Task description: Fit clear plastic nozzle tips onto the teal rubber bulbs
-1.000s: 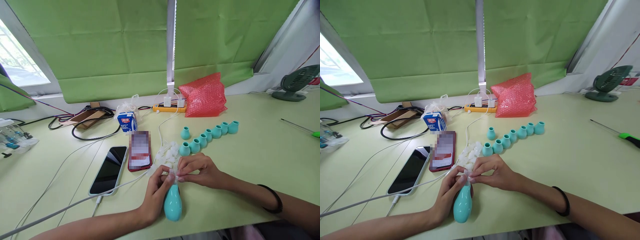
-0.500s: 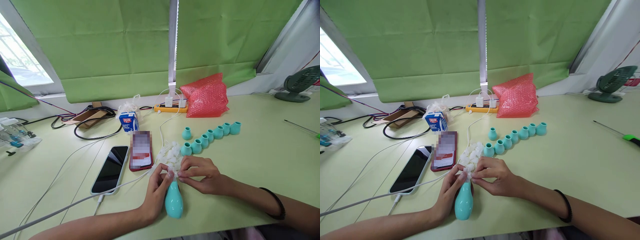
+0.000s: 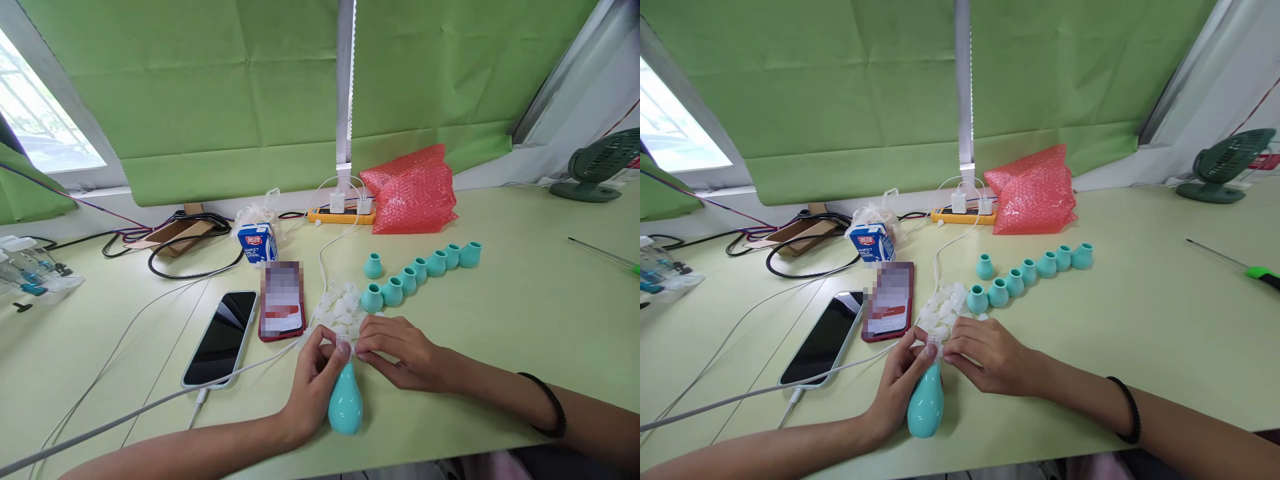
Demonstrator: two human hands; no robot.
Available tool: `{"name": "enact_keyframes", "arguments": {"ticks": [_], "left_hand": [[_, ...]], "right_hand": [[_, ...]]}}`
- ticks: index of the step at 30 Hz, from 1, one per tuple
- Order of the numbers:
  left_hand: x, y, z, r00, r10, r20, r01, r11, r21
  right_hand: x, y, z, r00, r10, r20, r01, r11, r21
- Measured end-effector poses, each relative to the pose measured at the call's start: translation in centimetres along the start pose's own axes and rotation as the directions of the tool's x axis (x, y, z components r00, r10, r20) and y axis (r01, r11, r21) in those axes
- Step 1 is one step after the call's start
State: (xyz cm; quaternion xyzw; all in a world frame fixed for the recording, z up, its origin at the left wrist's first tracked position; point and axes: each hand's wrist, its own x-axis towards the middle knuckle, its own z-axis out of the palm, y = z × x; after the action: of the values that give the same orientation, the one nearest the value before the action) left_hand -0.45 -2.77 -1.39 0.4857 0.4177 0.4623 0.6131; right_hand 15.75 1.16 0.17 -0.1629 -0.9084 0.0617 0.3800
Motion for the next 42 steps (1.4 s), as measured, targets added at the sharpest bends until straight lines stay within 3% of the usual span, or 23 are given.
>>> {"name": "enact_keyframes", "arguments": {"ticks": [3, 8, 12, 15, 17, 20, 22, 24, 27, 30, 33, 35, 38, 42], "left_hand": [[-0.1, 0.1, 0.1, 1.0, -0.012, -0.017, 0.012, 1.0, -0.002], [-0.2, 0.1, 0.2, 0.998, -0.056, -0.035, 0.056, 0.998, -0.005], [-0.3, 0.1, 0.2, 1.0, -0.022, -0.016, 0.022, 1.0, -0.007], [-0.5, 0.4, 0.2, 0.998, 0.057, 0.023, -0.057, 0.998, 0.01], [-0.7, 0.5, 0.2, 0.996, 0.092, 0.02, -0.092, 0.995, 0.023], [-0.7, 0.5, 0.2, 0.993, 0.114, -0.027, -0.112, 0.992, 0.062], [-0.6, 0.3, 0.2, 0.991, 0.123, -0.051, -0.118, 0.988, 0.099], [-0.4, 0.2, 0.2, 0.991, 0.123, -0.058, -0.115, 0.985, 0.129], [-0.3, 0.1, 0.2, 0.99, 0.131, -0.054, -0.118, 0.974, 0.191], [-0.5, 0.1, 0.2, 0.984, 0.175, 0.015, -0.173, 0.947, 0.269], [-0.6, 0.2, 0.3, 0.978, 0.193, 0.073, -0.206, 0.921, 0.331], [-0.6, 0.3, 0.4, 0.979, 0.165, 0.117, -0.199, 0.891, 0.408], [-0.6, 0.4, 0.3, 0.962, 0.132, 0.238, -0.246, 0.794, 0.555], [-0.6, 0.2, 0.3, 0.923, 0.202, 0.327, -0.373, 0.673, 0.638]], "right_hand": [[-0.3, 0.0, 0.3, 1.0, 0.004, -0.015, -0.006, 0.994, -0.113], [0.0, 0.5, -0.5, 0.993, 0.095, -0.073, -0.102, 0.991, -0.086], [1.1, 1.4, -1.4, 0.982, 0.126, -0.143, -0.143, 0.982, -0.119], [1.8, 2.4, -1.2, 0.997, 0.068, 0.035, -0.055, 0.957, -0.285], [2.0, 3.1, -0.7, 0.981, 0.065, 0.182, 0.014, 0.917, -0.398], [1.9, 3.9, -0.1, 0.96, 0.078, 0.268, 0.054, 0.891, -0.45], [1.8, 4.0, -0.1, 0.969, 0.073, 0.234, 0.028, 0.915, -0.402], [1.9, 3.6, -0.4, 0.988, 0.086, 0.127, -0.046, 0.957, -0.288], [2.2, 1.8, -1.2, 0.972, 0.233, 0.026, -0.232, 0.972, -0.048], [2.4, -0.6, -1.3, 0.903, 0.371, 0.216, -0.385, 0.922, 0.027], [2.0, -2.1, -0.7, 0.852, 0.384, 0.355, -0.427, 0.903, 0.049], [1.6, -2.5, -0.2, 0.868, 0.375, 0.325, -0.421, 0.904, 0.08], [1.1, -2.6, 0.6, 0.928, 0.326, 0.183, -0.339, 0.94, 0.043], [0.7, -2.6, 1.3, 0.981, 0.195, 0.013, -0.195, 0.98, -0.034]]}}
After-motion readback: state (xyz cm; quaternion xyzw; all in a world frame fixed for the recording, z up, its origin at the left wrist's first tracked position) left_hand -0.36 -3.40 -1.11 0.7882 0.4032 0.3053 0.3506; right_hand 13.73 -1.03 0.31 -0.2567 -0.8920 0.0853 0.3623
